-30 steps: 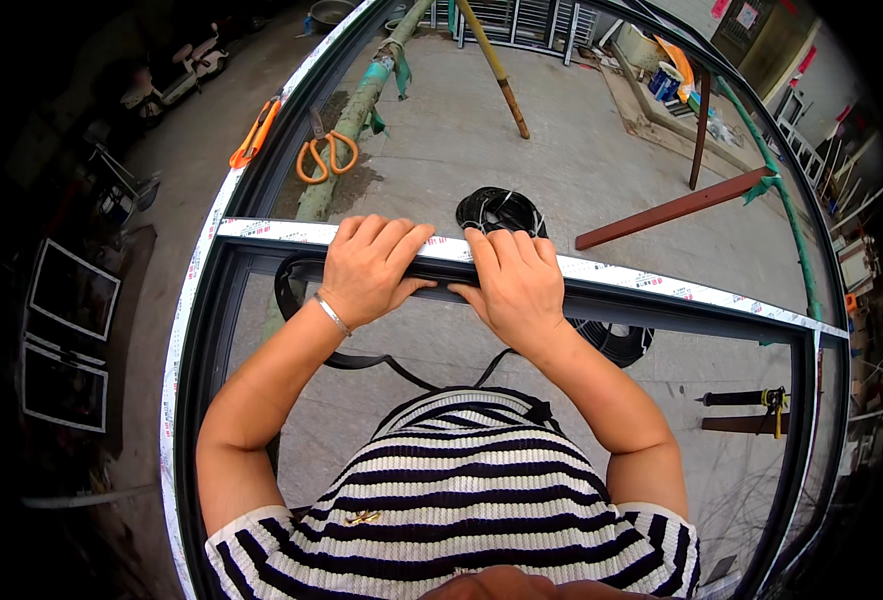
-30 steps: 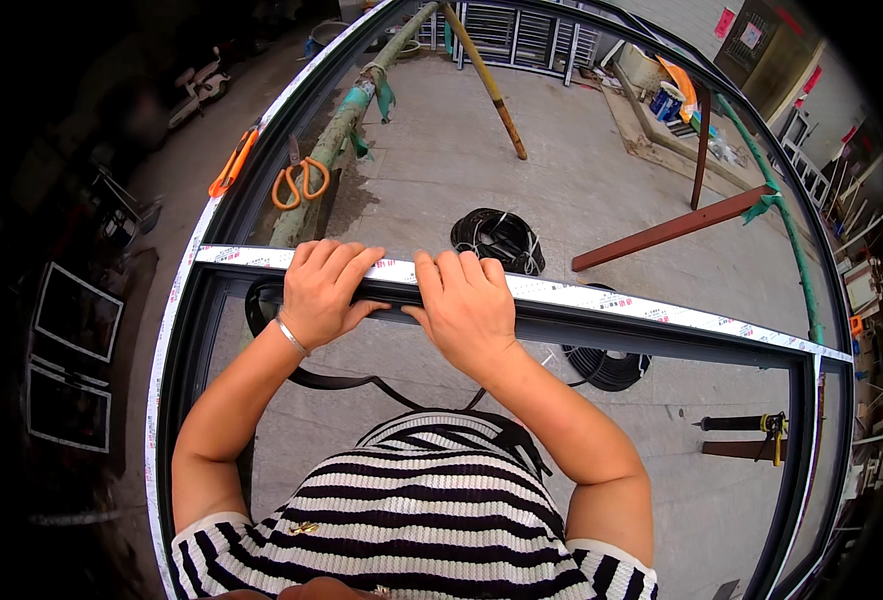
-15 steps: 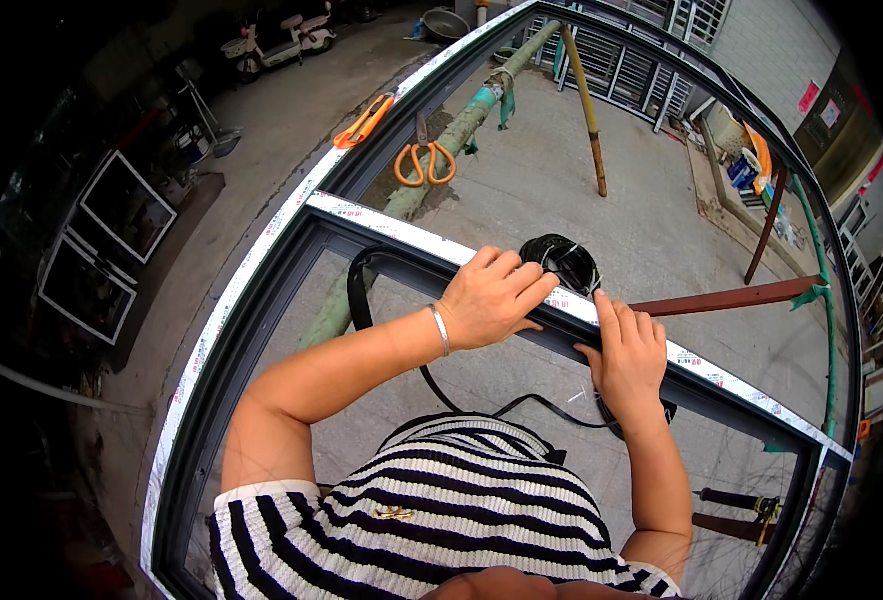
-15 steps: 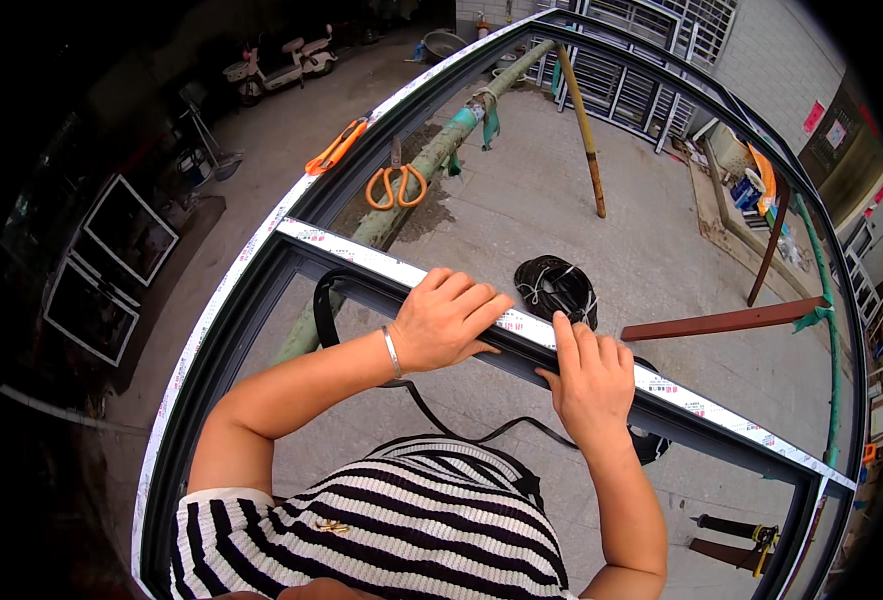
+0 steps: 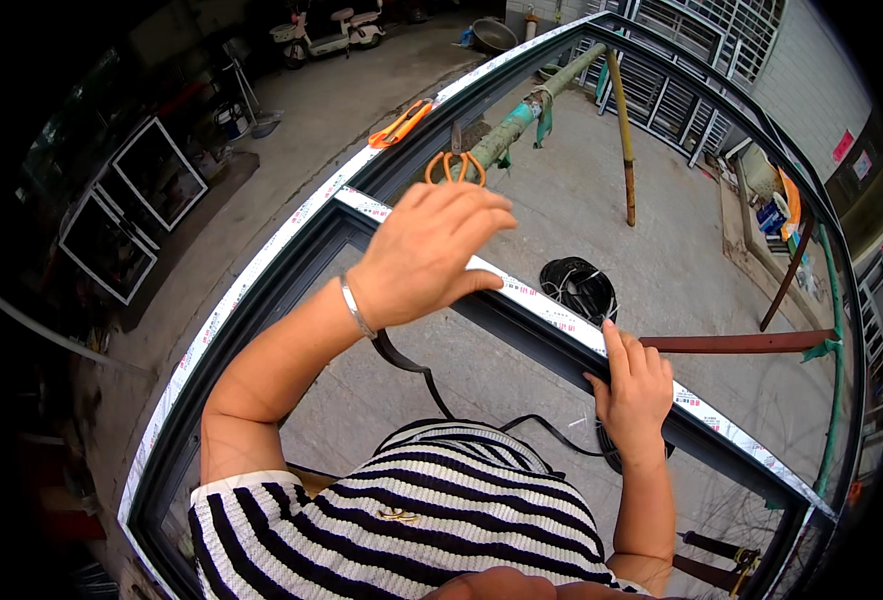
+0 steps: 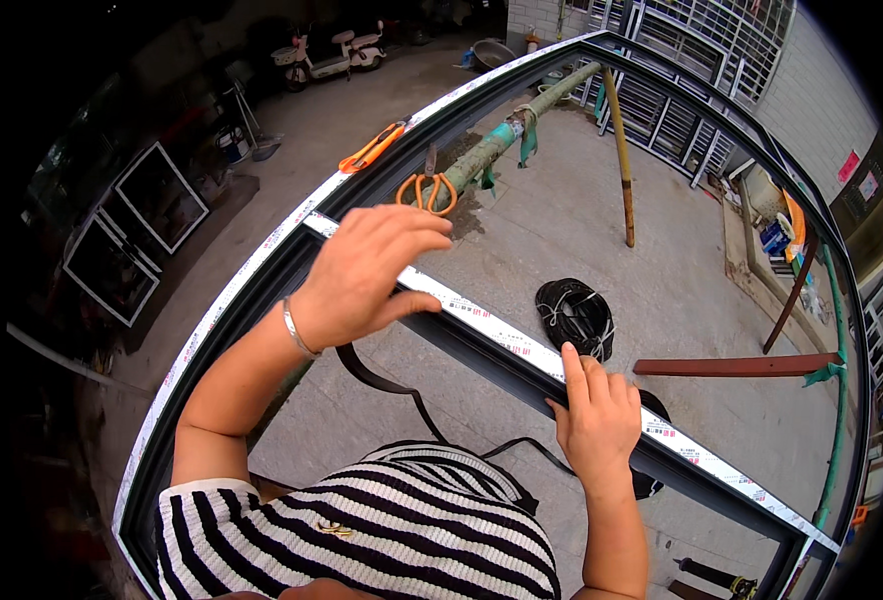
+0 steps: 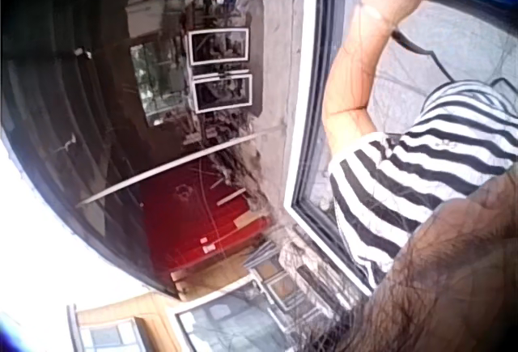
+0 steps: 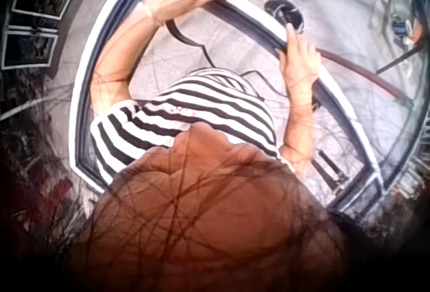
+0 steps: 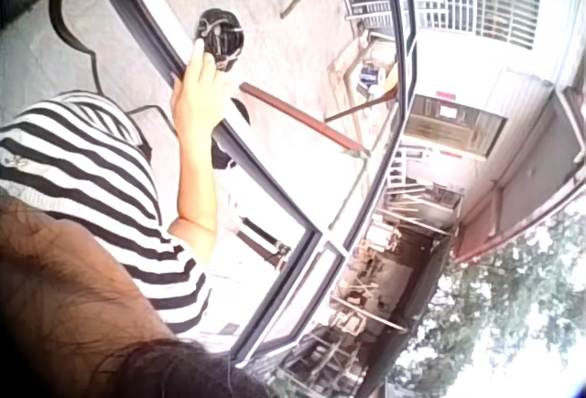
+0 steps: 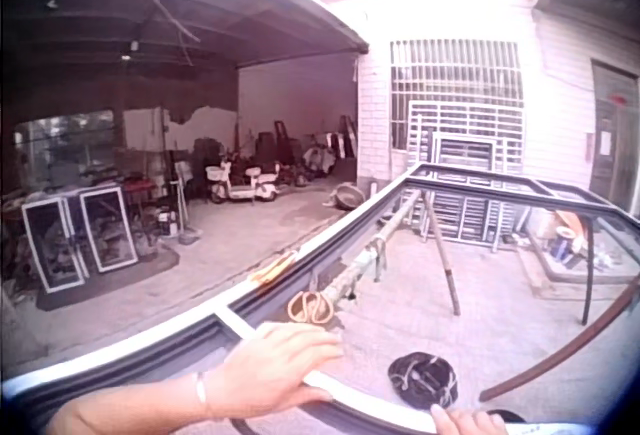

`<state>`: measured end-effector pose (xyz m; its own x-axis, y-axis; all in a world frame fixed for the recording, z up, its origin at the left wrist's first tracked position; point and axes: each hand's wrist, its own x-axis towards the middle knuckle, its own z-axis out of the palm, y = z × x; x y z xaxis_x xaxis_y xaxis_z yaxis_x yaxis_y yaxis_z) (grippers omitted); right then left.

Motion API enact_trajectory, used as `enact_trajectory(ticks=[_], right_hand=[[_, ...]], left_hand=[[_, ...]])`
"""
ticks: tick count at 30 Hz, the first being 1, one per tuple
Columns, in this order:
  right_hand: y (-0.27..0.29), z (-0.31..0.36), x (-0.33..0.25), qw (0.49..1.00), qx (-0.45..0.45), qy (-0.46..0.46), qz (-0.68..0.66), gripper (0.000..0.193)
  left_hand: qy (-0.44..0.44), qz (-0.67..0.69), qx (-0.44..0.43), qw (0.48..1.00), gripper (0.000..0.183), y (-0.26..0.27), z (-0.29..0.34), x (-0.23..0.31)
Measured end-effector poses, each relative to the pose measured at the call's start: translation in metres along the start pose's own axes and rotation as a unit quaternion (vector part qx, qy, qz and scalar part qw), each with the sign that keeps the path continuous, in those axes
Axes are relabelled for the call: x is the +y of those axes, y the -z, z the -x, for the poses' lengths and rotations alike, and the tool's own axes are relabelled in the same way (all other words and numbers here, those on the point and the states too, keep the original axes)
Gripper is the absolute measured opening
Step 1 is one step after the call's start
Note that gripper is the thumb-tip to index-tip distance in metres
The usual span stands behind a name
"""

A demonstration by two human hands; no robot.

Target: The person installs a black rubber seal into the groove of a white window frame, pushing it in by hand and cutting the seal to length with shears.

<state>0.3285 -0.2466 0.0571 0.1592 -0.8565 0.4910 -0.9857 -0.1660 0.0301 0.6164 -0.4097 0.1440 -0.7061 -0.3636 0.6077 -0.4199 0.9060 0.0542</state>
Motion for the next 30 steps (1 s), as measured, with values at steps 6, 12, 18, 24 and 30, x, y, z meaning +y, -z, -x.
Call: enact_trajectory(ticks=[6,12,18,24,30], right_hand=[[-0.012,0.0,-0.002,1.0,0.008,0.013,0.004,0.081],[-0.011,0.003,0.008,1.0,0.006,0.021,-0.002,0.083],[-0.01,0.004,0.014,0.998,-0.003,0.063,-0.014,0.084],[-0.008,0.005,0.007,0.995,-0.009,0.094,-0.032,0.082],[-0.006,0.007,0.024,0.998,0.025,0.064,-0.012,0.078]], left_hand=[[0.021,0.051,0.478,0.876,0.046,0.106,0.012,-0.004],[0.166,0.064,0.479,0.86,0.024,0.004,0.083,0.076],[0.659,0.181,0.299,0.666,0.043,-0.17,0.252,0.087],[0.602,0.225,0.193,0.741,0.047,-0.216,0.327,0.041],[0.59,0.231,0.163,0.756,0.029,-0.195,0.289,0.047]])
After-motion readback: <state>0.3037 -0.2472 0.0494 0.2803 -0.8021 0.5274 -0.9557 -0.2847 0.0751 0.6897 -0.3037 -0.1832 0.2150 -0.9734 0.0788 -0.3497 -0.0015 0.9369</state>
